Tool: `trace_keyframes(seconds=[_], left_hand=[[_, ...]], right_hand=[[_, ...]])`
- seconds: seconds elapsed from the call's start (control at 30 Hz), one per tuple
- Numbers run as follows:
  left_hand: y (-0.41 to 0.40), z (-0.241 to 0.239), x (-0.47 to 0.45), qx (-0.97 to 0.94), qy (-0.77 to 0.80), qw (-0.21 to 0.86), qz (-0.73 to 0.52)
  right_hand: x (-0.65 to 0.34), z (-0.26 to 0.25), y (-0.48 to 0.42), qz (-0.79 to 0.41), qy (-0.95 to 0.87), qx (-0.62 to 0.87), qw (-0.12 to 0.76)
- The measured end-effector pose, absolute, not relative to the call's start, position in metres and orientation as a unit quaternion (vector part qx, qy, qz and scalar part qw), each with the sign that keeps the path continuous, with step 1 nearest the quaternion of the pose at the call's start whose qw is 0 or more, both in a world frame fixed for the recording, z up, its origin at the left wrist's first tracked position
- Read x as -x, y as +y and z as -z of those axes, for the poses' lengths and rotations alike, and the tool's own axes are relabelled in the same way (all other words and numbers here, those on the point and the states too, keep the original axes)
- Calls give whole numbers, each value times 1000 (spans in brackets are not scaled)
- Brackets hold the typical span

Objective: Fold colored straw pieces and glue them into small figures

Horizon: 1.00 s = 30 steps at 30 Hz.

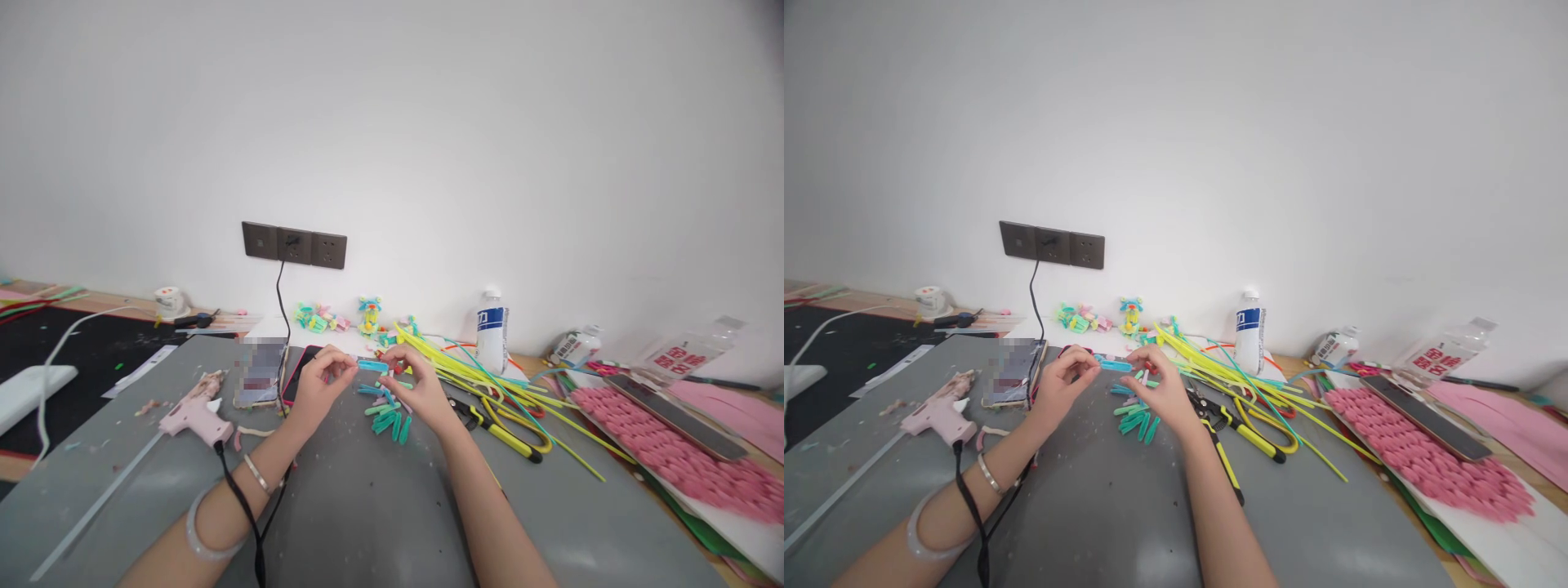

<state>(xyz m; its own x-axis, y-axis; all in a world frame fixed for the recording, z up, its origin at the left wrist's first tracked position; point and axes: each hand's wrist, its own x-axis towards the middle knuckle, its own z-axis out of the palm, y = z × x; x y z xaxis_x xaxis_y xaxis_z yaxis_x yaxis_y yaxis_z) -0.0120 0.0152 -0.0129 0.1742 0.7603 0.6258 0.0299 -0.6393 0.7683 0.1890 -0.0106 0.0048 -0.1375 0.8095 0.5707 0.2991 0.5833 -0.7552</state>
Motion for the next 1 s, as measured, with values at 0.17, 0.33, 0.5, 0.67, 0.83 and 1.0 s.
trace_keyframes(seconds=[0.17,0.33,0.5,0.67,0.83,1.0], left_hand=[[15,13,12,-693,284,331,-574],[15,13,12,-695,283,335,-570],[14,13,12,-695,285,336,-568],[14,14,12,-707,290,311,-565],[15,15,13,-722,294,265,-567],[15,14,13,-730,288,236,-573]], right_hand=[[-184,-5,-12,-159,-735,369,546],[-183,-6,-12,-151,-741,369,540],[-181,-8,-13,-151,-743,365,540],[-180,-9,-14,-148,-742,365,543],[-180,-10,-13,-147,-744,366,539],[-181,-10,-14,-150,-744,368,537]])
